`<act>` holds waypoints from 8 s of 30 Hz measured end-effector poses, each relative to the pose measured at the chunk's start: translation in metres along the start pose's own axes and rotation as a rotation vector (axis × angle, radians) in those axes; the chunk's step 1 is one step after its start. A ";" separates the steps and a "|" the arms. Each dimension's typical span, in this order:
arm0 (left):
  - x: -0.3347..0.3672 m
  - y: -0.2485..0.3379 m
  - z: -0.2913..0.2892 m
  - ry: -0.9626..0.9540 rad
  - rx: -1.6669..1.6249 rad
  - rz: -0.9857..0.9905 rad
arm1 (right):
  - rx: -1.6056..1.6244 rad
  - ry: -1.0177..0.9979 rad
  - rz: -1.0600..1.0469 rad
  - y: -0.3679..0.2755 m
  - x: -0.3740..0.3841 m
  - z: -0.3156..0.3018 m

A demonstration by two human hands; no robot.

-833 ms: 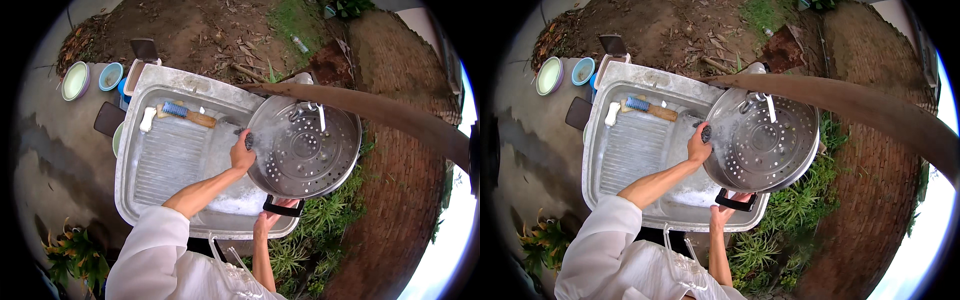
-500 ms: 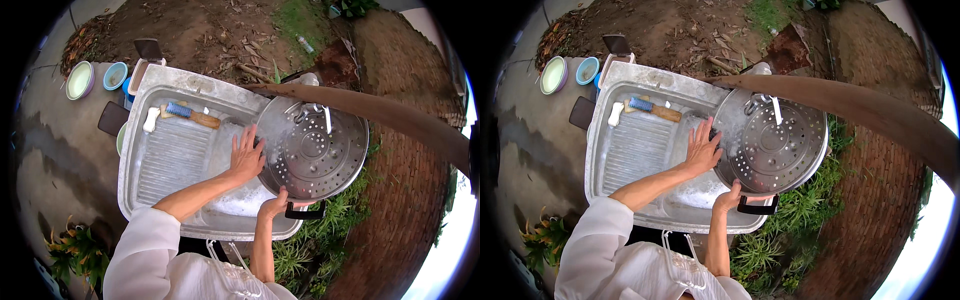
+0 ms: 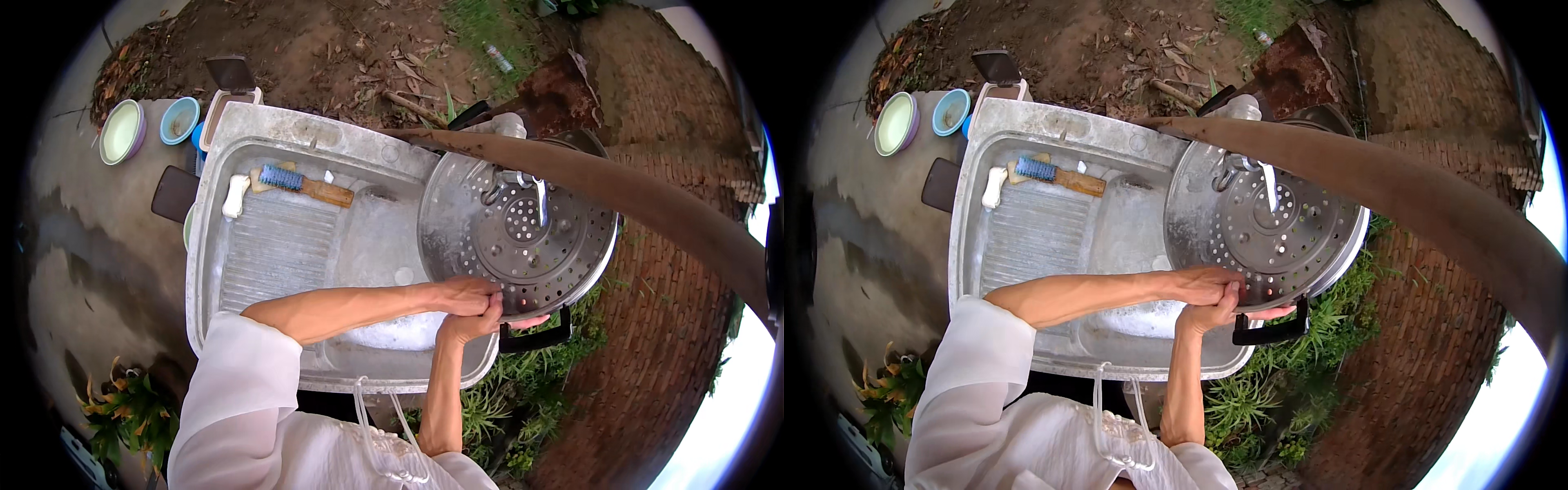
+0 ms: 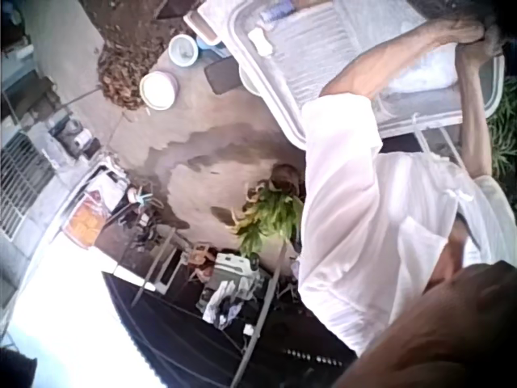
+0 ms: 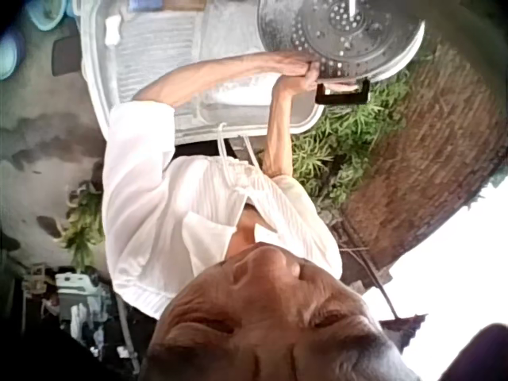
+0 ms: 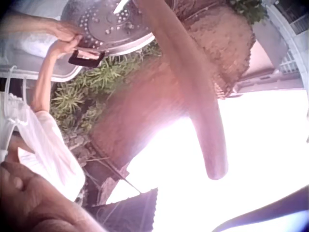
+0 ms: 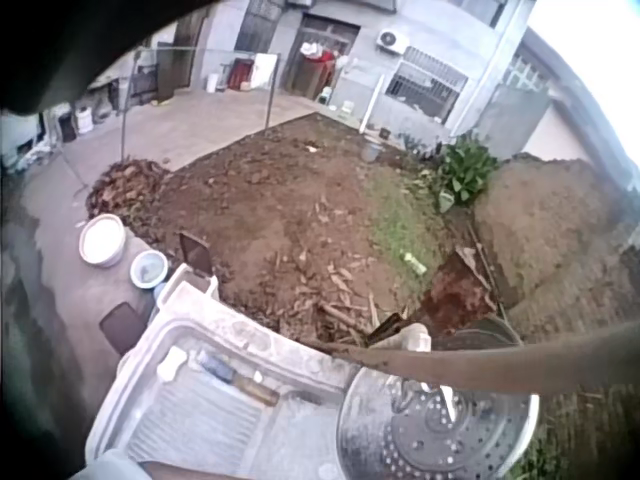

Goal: The person washes a metal steamer pot and its perforated insert by hand in an outdoor sink, using water and a cloth to scrub the surfaces.

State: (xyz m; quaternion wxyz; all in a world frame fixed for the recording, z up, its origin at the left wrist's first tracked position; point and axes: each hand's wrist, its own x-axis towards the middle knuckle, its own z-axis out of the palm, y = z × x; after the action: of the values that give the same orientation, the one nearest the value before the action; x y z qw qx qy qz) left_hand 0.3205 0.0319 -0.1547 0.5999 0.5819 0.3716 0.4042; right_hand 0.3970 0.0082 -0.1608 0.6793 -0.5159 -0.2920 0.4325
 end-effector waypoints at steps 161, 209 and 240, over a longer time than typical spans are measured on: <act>-0.225 -0.003 0.014 1.025 -0.052 -0.736 | -0.907 -0.912 -0.237 0.136 -0.028 -0.040; -0.236 0.075 -0.017 0.697 -0.574 -1.200 | -1.155 -1.647 -0.863 0.111 0.072 0.006; -0.237 0.049 -0.007 0.556 -0.604 -1.005 | -1.353 -1.591 -0.945 0.059 0.108 0.035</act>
State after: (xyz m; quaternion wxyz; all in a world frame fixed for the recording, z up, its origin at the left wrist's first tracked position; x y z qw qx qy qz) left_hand 0.2174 -0.1832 -0.1124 0.7345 0.0164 0.6102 0.2963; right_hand 0.4002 0.1255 -0.2118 -0.0200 -0.1946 -0.9763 0.0921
